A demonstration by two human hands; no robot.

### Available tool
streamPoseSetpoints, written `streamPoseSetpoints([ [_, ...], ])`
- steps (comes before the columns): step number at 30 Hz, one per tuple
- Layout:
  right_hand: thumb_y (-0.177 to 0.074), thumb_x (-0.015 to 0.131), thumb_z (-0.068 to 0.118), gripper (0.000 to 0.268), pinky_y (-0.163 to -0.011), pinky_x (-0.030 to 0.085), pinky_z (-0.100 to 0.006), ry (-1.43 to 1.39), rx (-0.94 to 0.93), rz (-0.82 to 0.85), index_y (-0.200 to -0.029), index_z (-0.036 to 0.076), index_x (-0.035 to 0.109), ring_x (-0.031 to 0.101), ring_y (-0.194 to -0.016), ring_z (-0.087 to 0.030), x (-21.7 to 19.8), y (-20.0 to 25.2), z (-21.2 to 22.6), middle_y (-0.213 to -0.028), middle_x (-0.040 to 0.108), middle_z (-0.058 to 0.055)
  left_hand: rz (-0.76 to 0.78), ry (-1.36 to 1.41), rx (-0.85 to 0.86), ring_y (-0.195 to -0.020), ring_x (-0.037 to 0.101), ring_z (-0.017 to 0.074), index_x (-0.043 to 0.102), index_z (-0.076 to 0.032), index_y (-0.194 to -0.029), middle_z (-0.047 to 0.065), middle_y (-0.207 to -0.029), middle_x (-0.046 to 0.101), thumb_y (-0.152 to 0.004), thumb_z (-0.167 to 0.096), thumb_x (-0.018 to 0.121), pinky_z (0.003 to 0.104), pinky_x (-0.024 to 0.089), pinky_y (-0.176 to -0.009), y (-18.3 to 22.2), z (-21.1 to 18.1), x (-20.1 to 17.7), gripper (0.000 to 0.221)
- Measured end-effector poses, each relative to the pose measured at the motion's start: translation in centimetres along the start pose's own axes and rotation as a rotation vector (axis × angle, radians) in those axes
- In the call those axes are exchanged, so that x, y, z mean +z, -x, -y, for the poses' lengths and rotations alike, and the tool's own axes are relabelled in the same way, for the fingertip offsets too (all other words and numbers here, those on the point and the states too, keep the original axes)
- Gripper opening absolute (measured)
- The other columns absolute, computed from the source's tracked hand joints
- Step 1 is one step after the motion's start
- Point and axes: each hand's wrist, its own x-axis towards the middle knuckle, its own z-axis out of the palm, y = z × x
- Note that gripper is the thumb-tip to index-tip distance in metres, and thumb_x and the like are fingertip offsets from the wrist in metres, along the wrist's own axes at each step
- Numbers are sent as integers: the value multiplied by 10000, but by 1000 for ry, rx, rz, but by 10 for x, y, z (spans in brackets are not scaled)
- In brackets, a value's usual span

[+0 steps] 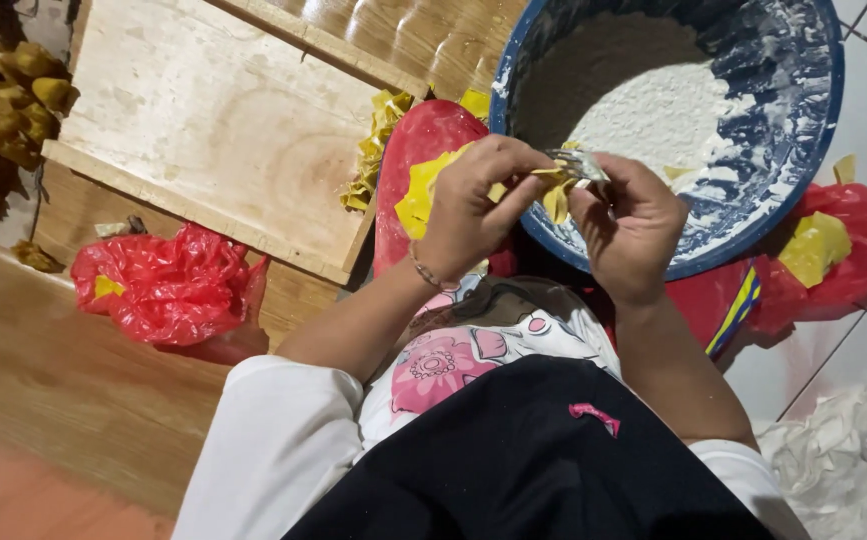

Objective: The person is assembling dumplings by placing filling onto wrappers and folding them by hand.

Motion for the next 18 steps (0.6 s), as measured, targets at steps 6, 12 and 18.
streamPoseSetpoints([
  [6, -951, 776, -61, 334, -872, 600, -412, 60, -11, 13, -1207, -160, 585, 702, -976, -280, 3, -3, 5, -1015, 696, -271, -62, -129, 73, -812, 696, 215, 738, -176, -1072, 26, -939, 706, -958, -173, 713, 331, 601, -742, 5, 12, 13, 116],
  [12, -952, 790, -53, 354, -856, 617, -317, -32, 210, -5, -1230, -48, 571, 725, -938, -186, -1, -5, 7, -975, 705, -158, 154, -49, 130, -1043, 679, 400, 606, -157, -1291, 144, -1131, 643, -959, -37, 695, 466, 604, -867, -11, -3, -8, 365],
  [18, -1056, 685, -19, 173, -799, 610, -309, -79, 361, -7, -1195, -17, 583, 711, -870, -171, -1, 11, -10, -916, 707, -162, 465, 57, 162, -1198, 635, 504, 617, -118, -1306, 230, -1280, 580, -950, 20, 718, 561, 559, -1012, -16, -9, -31, 395],
])
